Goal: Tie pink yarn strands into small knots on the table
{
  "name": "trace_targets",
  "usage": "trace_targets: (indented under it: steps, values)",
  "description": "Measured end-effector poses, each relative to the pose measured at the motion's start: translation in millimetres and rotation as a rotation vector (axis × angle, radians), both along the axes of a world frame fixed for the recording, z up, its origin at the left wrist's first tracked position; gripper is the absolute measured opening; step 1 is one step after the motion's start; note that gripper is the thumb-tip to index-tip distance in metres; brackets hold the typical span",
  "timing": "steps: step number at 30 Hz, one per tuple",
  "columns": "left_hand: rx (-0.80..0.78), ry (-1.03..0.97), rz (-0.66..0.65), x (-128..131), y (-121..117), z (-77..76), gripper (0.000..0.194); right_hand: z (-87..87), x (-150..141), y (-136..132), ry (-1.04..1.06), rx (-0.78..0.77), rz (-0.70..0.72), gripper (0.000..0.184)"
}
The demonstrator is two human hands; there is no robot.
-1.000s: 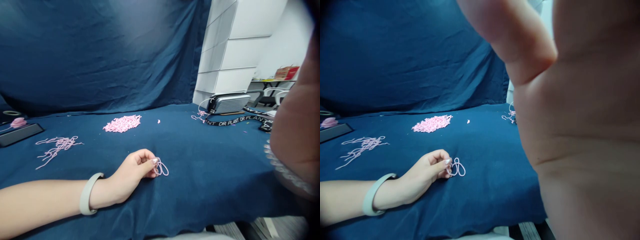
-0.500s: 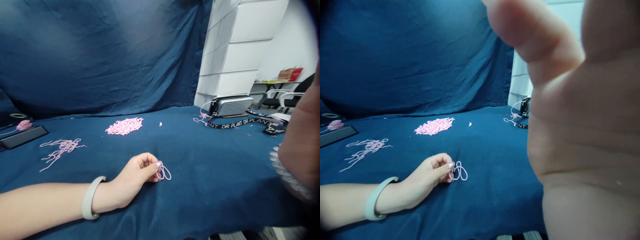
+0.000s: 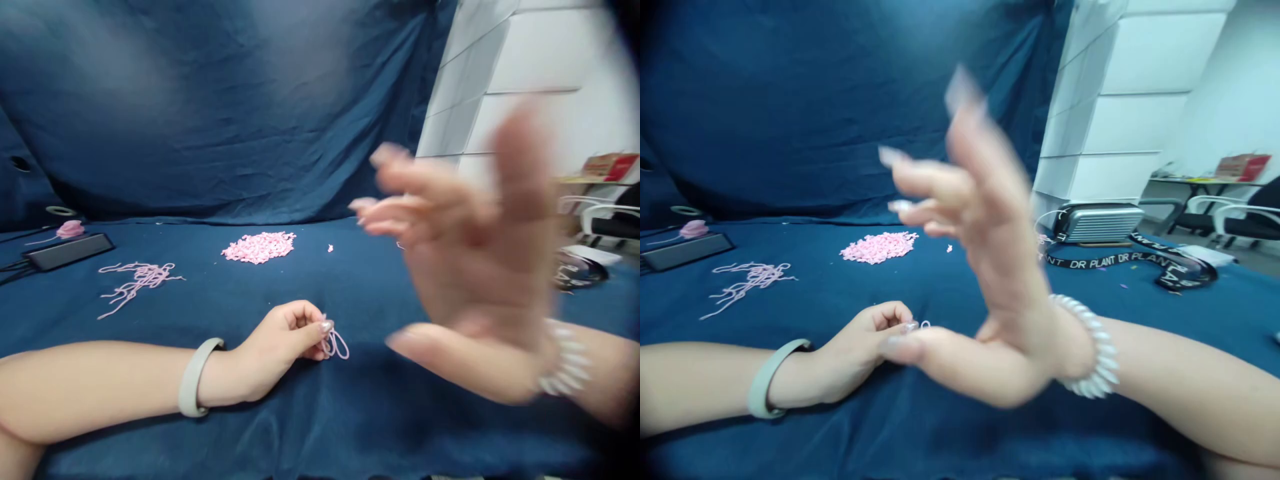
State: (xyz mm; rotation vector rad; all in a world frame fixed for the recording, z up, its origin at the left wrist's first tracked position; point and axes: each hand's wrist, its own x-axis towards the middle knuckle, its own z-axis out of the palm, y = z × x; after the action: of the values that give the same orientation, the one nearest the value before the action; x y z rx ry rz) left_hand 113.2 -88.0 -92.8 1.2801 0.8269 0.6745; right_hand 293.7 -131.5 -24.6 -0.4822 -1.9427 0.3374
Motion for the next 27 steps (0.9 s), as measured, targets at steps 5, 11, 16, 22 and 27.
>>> trace_targets:
  steps: [5,11,16,22,27]
  values:
    - [0.027,-0.038,-0.003,-2.1,1.3,-1.8,0.032,-44.4,-15.8,38.7,0.083,-0.317,0.066,0.04]
    - [0.064,-0.033,0.016,-3.8,0.8,-3.6,0.034,-74.9,-12.7,57.9,0.1,-0.836,0.1,0.033]
    - [0.245,-0.004,0.041,-5.3,2.5,-0.4,0.029,-75.5,-12.9,61.0,-0.065,-0.935,0.315,0.029]
    - [0.274,0.011,0.065,-6.1,4.8,-1.3,0.028,-73.0,-10.3,58.4,-0.179,-0.828,0.349,0.025]
    - [0.265,0.024,0.086,-5.6,4.6,-2.4,0.028,-75.4,-10.2,54.4,-0.27,-0.823,0.385,0.029]
